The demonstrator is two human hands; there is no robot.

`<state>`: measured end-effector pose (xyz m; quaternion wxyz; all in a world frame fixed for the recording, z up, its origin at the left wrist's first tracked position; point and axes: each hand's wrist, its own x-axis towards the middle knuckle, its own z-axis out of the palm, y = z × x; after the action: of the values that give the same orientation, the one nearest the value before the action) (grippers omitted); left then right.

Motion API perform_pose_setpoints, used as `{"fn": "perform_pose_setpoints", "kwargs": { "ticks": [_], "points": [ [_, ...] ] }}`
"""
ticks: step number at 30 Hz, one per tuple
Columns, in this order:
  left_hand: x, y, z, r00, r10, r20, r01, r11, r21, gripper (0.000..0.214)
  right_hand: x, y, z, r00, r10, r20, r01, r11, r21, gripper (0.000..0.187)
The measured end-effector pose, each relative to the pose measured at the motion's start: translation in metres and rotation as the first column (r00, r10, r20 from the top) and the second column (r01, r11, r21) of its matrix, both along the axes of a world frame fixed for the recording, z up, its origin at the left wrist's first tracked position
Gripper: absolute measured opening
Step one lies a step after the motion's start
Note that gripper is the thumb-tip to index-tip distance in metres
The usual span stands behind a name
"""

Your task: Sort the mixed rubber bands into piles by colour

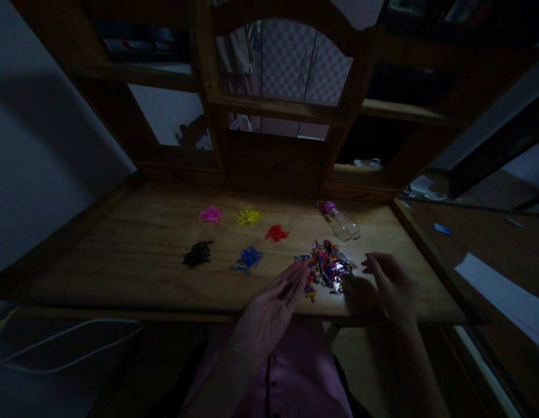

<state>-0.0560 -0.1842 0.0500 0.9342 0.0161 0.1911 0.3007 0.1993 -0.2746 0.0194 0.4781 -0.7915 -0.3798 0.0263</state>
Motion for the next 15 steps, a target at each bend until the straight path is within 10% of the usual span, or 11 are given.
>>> {"fn": "perform_pose_setpoints", "kwargs": {
  "ticks": [8,15],
  "points": [
    [-0.004,0.008,0.012,0.991,-0.008,-0.134,0.020,0.995,0.093,0.064,0.026,-0.017,-0.035,0.964,-0.209,-0.163,0.217,0.975,0.036,0.039],
    [-0.057,0.057,0.006,0.750,0.457,-0.478,-0.131,0.811,0.570,0.049,0.026,-0.019,-0.034,0.969,-0.174,-0.175,0.183,0.982,0.037,0.038]
  ]
}}
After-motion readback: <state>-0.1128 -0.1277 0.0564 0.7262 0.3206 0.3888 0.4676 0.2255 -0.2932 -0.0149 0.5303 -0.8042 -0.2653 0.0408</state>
